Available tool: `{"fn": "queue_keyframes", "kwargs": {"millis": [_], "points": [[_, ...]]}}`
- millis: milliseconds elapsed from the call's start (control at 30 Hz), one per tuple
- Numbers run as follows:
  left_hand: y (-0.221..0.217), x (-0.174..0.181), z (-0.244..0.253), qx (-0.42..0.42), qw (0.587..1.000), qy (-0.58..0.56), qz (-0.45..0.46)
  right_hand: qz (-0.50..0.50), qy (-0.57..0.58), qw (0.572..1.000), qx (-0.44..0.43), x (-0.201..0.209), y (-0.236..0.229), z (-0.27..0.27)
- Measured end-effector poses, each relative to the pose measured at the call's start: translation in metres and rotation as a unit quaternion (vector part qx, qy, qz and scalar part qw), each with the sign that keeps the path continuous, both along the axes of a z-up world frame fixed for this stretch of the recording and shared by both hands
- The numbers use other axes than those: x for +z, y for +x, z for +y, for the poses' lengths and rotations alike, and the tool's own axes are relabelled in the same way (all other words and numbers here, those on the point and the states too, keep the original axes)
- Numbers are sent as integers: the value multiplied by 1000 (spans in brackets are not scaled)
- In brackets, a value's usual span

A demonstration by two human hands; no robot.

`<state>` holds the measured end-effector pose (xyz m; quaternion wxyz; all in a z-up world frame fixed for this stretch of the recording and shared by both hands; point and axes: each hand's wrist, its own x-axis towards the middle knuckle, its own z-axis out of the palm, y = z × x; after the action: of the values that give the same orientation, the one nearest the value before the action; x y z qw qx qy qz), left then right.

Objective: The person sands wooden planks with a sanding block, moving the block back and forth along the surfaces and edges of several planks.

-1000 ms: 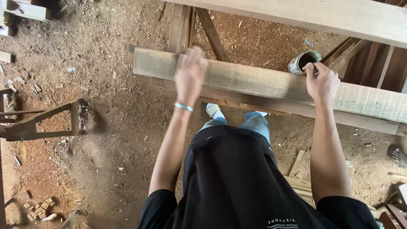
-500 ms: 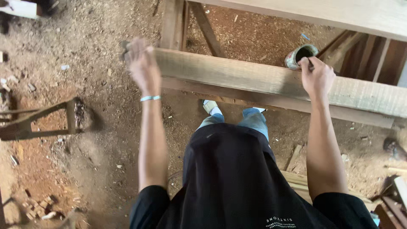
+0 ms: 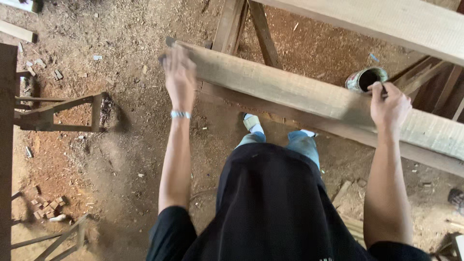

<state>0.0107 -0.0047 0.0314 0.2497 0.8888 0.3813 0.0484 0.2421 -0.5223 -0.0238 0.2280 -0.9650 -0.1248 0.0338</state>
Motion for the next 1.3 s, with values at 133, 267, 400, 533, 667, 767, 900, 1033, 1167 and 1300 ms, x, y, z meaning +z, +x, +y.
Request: {"fn": "queue_keyframes", "kwargs": {"millis": [133, 267, 400, 533, 667, 767, 900, 1033, 1167, 1300], "points": [[29, -42, 21, 79, 990, 79, -85, -34, -11, 999, 7, -3, 2, -1], [30, -37, -8, 42, 993, 71, -79, -59, 13, 998, 30, -5, -3, -1], [7, -35, -72, -105, 985, 98, -98, 41, 2, 999, -21, -2, 1, 2], [30, -35, -106, -181, 958, 194, -112, -58, -13, 998, 28, -3, -12, -3], [73, -13, -179, -262, 947, 73, -174, -60, -1, 998, 18, 3, -5, 2], [69, 4, -222, -361, 899, 160, -191, -14, -3, 1000, -6, 5, -10, 4], [50, 7, -197, -424, 883, 79, -183, -44, -6, 999, 1, 2, -8, 4], [14, -8, -96, -333, 927, 139, -102, -40, 0, 999, -10, -5, -6, 0], [27, -20, 11, -155, 956, 219, -122, -57, 16, 998, 11, -2, -3, 3], [53, -12, -3, -39, 975, 173, -136, -77, 11, 997, 18, 2, -6, 7]]}}
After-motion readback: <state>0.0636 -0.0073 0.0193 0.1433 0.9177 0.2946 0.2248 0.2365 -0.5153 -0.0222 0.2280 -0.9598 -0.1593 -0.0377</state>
